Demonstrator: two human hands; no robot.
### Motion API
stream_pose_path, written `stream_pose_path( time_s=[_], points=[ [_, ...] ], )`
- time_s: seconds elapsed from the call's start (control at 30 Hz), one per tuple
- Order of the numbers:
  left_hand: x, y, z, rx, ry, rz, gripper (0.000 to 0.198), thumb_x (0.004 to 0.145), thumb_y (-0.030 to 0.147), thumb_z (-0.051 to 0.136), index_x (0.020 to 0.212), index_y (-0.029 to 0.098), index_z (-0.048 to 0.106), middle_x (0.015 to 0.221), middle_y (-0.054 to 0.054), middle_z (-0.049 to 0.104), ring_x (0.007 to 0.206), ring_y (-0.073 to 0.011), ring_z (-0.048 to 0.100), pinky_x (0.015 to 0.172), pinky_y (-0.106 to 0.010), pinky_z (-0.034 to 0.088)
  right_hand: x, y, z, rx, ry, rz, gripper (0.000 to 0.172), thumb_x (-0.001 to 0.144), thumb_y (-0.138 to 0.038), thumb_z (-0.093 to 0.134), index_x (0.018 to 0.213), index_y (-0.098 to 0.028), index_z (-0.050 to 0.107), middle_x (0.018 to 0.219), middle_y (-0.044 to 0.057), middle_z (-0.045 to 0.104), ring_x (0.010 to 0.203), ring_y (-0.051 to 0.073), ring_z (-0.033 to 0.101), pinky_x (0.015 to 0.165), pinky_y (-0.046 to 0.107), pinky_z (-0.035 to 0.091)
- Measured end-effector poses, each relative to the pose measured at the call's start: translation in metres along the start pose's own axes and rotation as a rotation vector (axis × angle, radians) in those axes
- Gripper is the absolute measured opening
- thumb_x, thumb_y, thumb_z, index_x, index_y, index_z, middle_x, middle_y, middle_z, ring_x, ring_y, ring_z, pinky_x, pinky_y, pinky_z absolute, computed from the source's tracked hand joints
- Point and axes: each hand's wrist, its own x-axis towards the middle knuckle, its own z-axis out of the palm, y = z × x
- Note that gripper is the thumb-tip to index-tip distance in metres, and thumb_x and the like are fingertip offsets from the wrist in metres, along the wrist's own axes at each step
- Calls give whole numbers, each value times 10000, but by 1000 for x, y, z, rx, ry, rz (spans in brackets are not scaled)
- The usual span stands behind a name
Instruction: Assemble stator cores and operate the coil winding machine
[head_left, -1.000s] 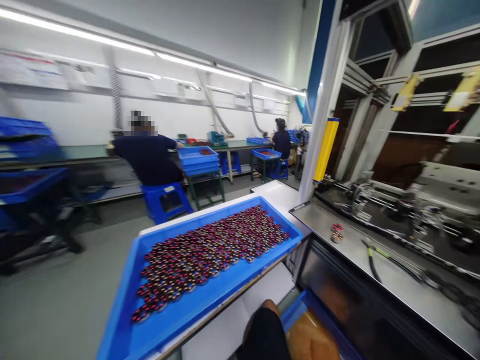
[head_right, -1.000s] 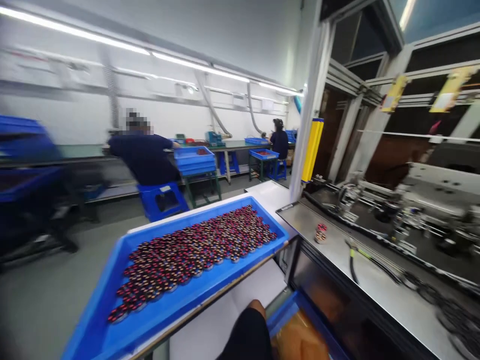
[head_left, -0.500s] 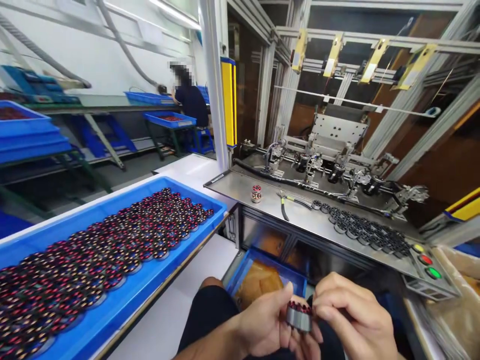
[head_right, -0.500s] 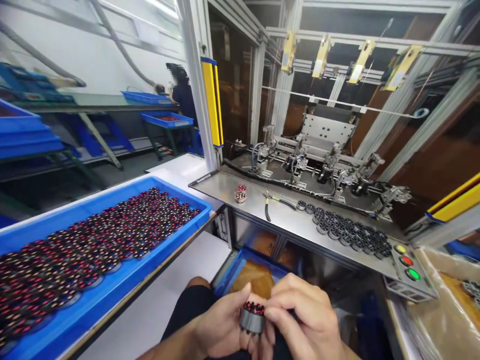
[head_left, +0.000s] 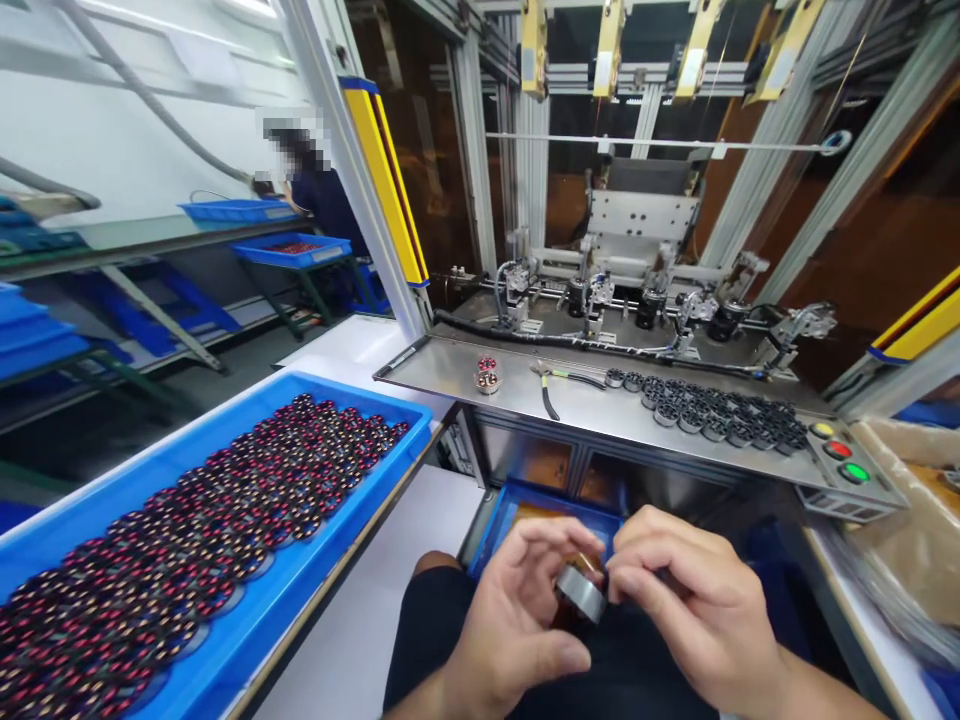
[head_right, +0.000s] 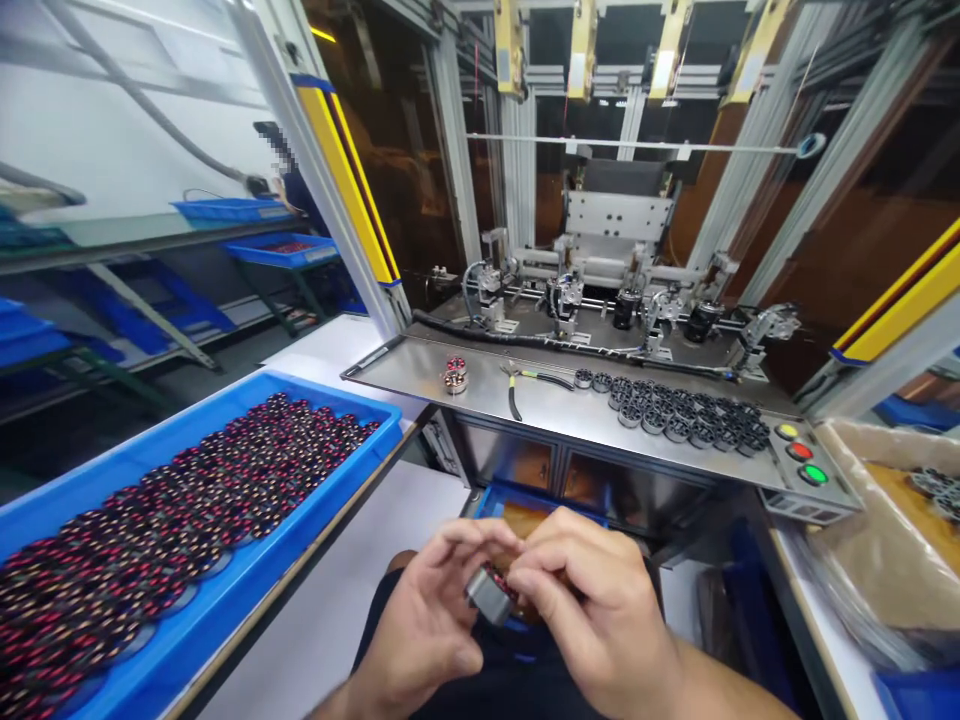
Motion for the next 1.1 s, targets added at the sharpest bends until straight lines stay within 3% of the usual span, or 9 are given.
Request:
stream_pose_path(
  time_s=[0.1,0.17,0.3,0.4,0.63,0.73,0.87,1.0,1.1],
  points=[
    [0,-3,-3,57,-64,-109,447,736,324,803,1135,223,627,1048,-60,624,885,-157,644,779,-243,521,-1,2,-2,28,-21,-20,158,887,-57,530,822,-156,634,695,24,638,663,115,603,613,243,500],
    [0,-3,-3,56,-53,-82,343,767,326,771,1076,228,660,1036,-53,603,831,-148,631,699,-237,530,-1,2,-2,10,6,-41,148,875,-45,540,828,-149,635,696,25,635,656,111,596,601,232,495],
    [5,-2,-2,97,19,74,256,731,258,803,962,221,699,1017,-46,591,914,-150,596,786,-234,511,-1,-3,4,-73,140,-27,133,865,-44,561,829,-144,640,690,23,613,623,107,584,562,220,477],
    [9,-2,-5,106,42,106,229,733,159,792,928,241,705,1082,-33,585,945,-140,611,827,-234,496,-9,-5,13,-99,253,82,137,874,-86,577,773,-164,629,681,8,599,611,101,577,558,210,464],
    [14,0,-14,77,28,88,216,741,166,793,919,252,706,1160,-30,625,1005,-160,634,875,-257,492,-37,15,50,524,178,536,341,899,-390,593,643,-166,600,594,13,602,591,116,560,589,230,445],
    [14,1,-15,71,13,81,213,740,167,794,916,250,707,1153,-32,637,992,-162,647,865,-266,507,-41,22,60,772,221,581,313,851,-397,661,659,-151,636,613,21,620,595,104,568,614,221,442],
    [14,3,-15,81,-30,100,242,727,145,799,924,253,709,1144,-41,656,990,-169,669,831,-255,532,-35,20,59,1136,143,636,401,885,-504,575,885,-132,724,736,73,662,636,143,630,609,256,497],
    [14,4,-16,230,-104,131,289,726,149,799,957,297,708,1160,-31,677,1193,-200,593,966,-283,486,-29,19,54,1208,56,668,394,855,-524,604,922,-156,726,806,80,654,744,160,610,726,296,506],
    [13,9,-18,459,-22,238,620,591,339,893,1158,327,643,1323,-39,590,1346,-235,443,1120,-306,342,-32,28,49,957,109,531,342,800,-490,689,999,-211,699,897,64,654,817,160,610,742,268,511]
  ],
)
